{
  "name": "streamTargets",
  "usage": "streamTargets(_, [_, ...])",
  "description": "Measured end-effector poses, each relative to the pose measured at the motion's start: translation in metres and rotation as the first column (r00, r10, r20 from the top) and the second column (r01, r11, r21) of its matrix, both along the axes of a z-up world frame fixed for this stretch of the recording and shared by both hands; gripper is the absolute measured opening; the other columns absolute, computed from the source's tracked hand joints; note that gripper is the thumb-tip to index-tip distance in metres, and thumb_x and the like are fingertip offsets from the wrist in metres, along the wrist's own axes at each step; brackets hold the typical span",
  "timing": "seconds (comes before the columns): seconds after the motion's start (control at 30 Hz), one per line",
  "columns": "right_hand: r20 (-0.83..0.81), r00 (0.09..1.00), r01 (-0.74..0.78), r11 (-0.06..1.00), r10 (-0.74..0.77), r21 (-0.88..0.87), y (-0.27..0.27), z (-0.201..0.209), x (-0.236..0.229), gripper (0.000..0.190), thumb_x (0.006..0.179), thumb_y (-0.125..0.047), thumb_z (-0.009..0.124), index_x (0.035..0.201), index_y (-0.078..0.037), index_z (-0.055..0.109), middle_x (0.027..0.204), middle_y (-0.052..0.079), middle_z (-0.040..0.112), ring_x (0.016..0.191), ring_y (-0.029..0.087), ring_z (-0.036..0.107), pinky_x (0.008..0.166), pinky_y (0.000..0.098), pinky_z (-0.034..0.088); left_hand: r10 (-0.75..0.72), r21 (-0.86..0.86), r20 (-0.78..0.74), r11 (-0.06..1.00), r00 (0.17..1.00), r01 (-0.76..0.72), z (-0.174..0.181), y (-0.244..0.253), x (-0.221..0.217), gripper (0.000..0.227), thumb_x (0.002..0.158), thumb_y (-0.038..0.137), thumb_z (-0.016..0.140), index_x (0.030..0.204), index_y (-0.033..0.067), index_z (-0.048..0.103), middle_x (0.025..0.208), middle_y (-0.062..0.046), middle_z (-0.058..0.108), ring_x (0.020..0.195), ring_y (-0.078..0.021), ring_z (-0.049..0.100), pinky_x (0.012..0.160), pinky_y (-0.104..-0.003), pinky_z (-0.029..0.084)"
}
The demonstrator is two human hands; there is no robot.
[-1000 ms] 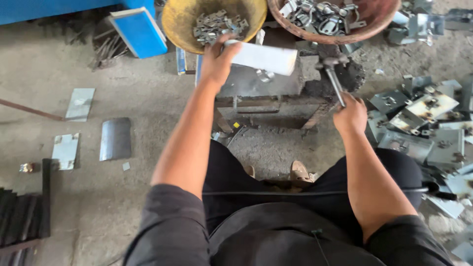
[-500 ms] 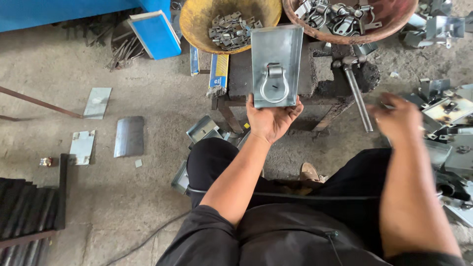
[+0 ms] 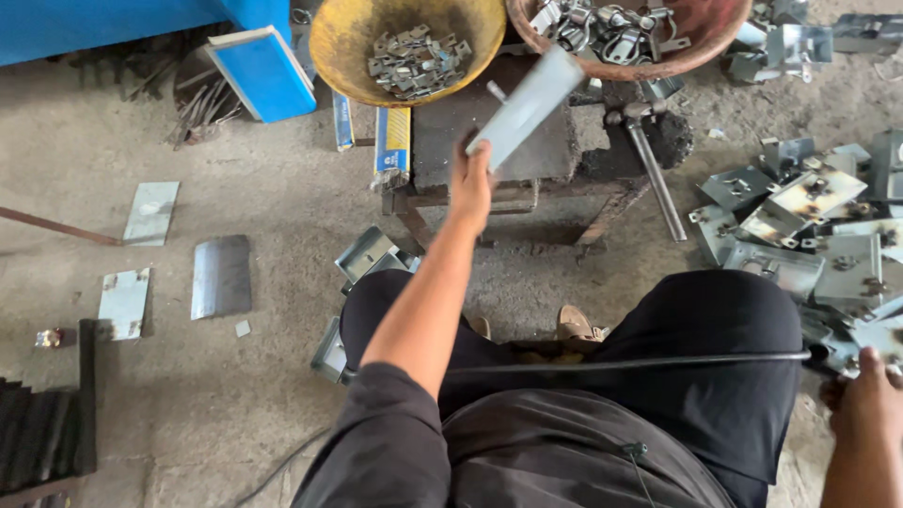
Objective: The person sits on the floor and uses a welding torch to attach small metal pieces to rectangular metal plates. They pick up the plates and small metal components from nearby bowls and the floor, position them, and weld them together, creating bright sparks.
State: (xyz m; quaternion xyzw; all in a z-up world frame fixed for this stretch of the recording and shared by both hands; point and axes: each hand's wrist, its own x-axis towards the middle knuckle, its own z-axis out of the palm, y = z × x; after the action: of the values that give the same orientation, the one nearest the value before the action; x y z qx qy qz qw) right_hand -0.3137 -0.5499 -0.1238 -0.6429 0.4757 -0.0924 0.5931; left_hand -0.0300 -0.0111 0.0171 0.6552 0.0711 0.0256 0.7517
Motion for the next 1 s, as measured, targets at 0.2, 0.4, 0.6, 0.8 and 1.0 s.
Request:
streamTargets(0.2, [0.152, 0.982, -0.005, 0.786, -0.112, 0.618, 0.023, -0.016, -0.003, 0.072, 0.104, -0.070, 0.046, 0.140, -0.008, 0.053, 0.128, 0.010, 0.068, 0.113, 0.028, 0.067, 0.090, 0.0471, 0.055, -0.364, 0.943, -0.205, 0.176, 0.908, 0.284, 0.018, 0.066, 0.045, 0.130, 0.064, 0.047, 0.086, 0.164, 0.0214, 0.006, 0.162, -0.020, 0.031, 0.143, -0.0409, 0.038, 0.116, -0.062, 0.029])
streamTargets(0.4, [0.482, 0.751, -0.052, 0.687, -0.452, 0.725, 0.015, 0.002, 0.054, 0.055, 0.098, -0.052, 0.049, 0.132, -0.009, 0.052, 0.136, 0.017, 0.060, 0.114, 0.029, 0.068, 0.089, 0.0486, 0.061, -0.261, 0.884, -0.455, -0.013, 0.852, 0.468, 0.047, 0.067, 0.055, 0.137, 0.059, 0.055, 0.091, 0.162, 0.0130, 0.011, 0.166, -0.015, 0.028, 0.153, -0.0327, 0.030, 0.120, -0.065, 0.021])
streamTargets(0.6, [0.479, 0.736, -0.104, 0.619, -0.479, 0.779, 0.049, 0.099, 0.143, 0.059, 0.098, -0.054, 0.054, 0.130, -0.005, 0.059, 0.118, 0.019, 0.067, 0.096, 0.029, 0.067, 0.073, 0.0372, 0.058, -0.164, 0.838, -0.546, -0.108, 0.821, 0.535, 0.069, 0.057, 0.056, 0.133, 0.060, 0.055, 0.095, 0.164, 0.0154, 0.021, 0.157, -0.016, 0.045, 0.149, -0.0337, 0.037, 0.118, -0.074, 0.020])
streamTargets(0.8, [0.675, 0.738, -0.393, 0.806, -0.011, 0.443, 0.191, 0.178, 0.227, 0.045, 0.099, -0.042, 0.061, 0.125, -0.006, 0.058, 0.095, 0.011, 0.073, 0.071, 0.025, 0.064, 0.061, 0.0362, 0.055, -0.078, 0.802, -0.582, -0.220, 0.809, 0.556, 0.080, 0.042, 0.057, 0.130, 0.063, 0.054, 0.095, 0.164, 0.0175, 0.022, 0.157, -0.010, 0.047, 0.148, -0.0316, 0.040, 0.117, -0.075, 0.021])
streamTargets(1.0, [0.525, 0.703, -0.542, 0.840, 0.479, -0.040, 0.305, 0.163, 0.225, 0.060, 0.087, -0.010, 0.084, 0.141, 0.003, 0.062, 0.091, 0.009, 0.068, 0.065, 0.011, 0.056, 0.055, 0.0276, 0.044, -0.034, 0.811, -0.557, -0.235, 0.830, 0.536, 0.082, 0.043, 0.052, 0.132, 0.060, 0.055, 0.095, 0.162, 0.0200, 0.019, 0.164, 0.004, 0.036, 0.149, -0.0275, 0.037, 0.116, -0.073, 0.024])
